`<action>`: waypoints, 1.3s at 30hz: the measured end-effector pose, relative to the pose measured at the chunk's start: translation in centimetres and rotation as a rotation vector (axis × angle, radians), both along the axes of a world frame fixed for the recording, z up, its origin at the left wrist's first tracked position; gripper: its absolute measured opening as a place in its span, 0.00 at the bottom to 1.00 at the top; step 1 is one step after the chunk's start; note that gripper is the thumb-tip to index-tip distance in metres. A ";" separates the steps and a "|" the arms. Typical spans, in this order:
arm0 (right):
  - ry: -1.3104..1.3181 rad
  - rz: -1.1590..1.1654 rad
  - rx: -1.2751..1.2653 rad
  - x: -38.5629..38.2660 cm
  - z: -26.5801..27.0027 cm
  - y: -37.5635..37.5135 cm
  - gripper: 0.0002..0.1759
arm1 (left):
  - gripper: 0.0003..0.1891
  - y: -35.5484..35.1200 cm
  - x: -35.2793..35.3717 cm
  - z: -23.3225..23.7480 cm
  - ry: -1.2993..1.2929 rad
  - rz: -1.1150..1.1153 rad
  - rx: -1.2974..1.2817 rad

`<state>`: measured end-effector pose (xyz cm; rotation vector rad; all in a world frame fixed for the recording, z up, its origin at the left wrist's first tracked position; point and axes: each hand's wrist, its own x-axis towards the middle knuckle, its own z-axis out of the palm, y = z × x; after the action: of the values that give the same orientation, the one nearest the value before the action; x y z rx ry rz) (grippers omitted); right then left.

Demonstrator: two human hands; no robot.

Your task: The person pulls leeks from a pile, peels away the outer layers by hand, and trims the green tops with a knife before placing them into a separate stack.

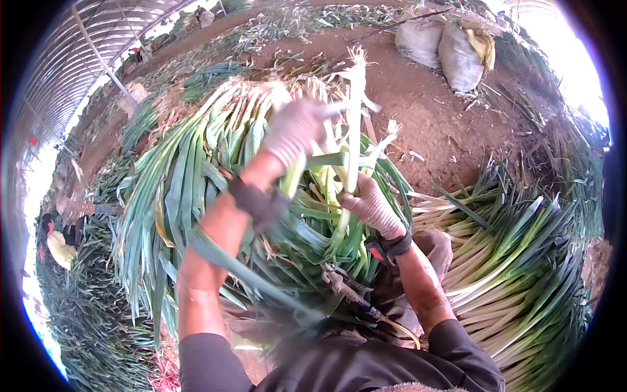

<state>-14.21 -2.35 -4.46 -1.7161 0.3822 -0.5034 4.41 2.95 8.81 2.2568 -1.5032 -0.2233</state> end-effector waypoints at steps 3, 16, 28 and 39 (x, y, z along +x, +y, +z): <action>0.019 -0.013 0.045 -1.1 -2.5 -0.7 0.22 | 0.08 0.6 10.8 4.7 0.593 0.286 -0.910; -0.109 -0.023 0.154 -3.7 -3.0 -1.6 0.24 | 0.17 -0.6 6.9 -4.2 0.812 0.095 -0.444; -0.041 -0.041 0.294 -5.7 -2.5 -0.5 0.24 | 0.10 0.7 11.7 -5.3 -0.229 0.323 -0.505; -0.209 -0.380 0.539 -7.0 -4.3 -2.9 0.13 | 0.23 8.7 17.4 2.3 -0.297 0.320 0.017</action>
<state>-21.17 -5.23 -8.79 -1.0608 0.6326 -0.7683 21.78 11.63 11.13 2.5886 -1.2462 0.2030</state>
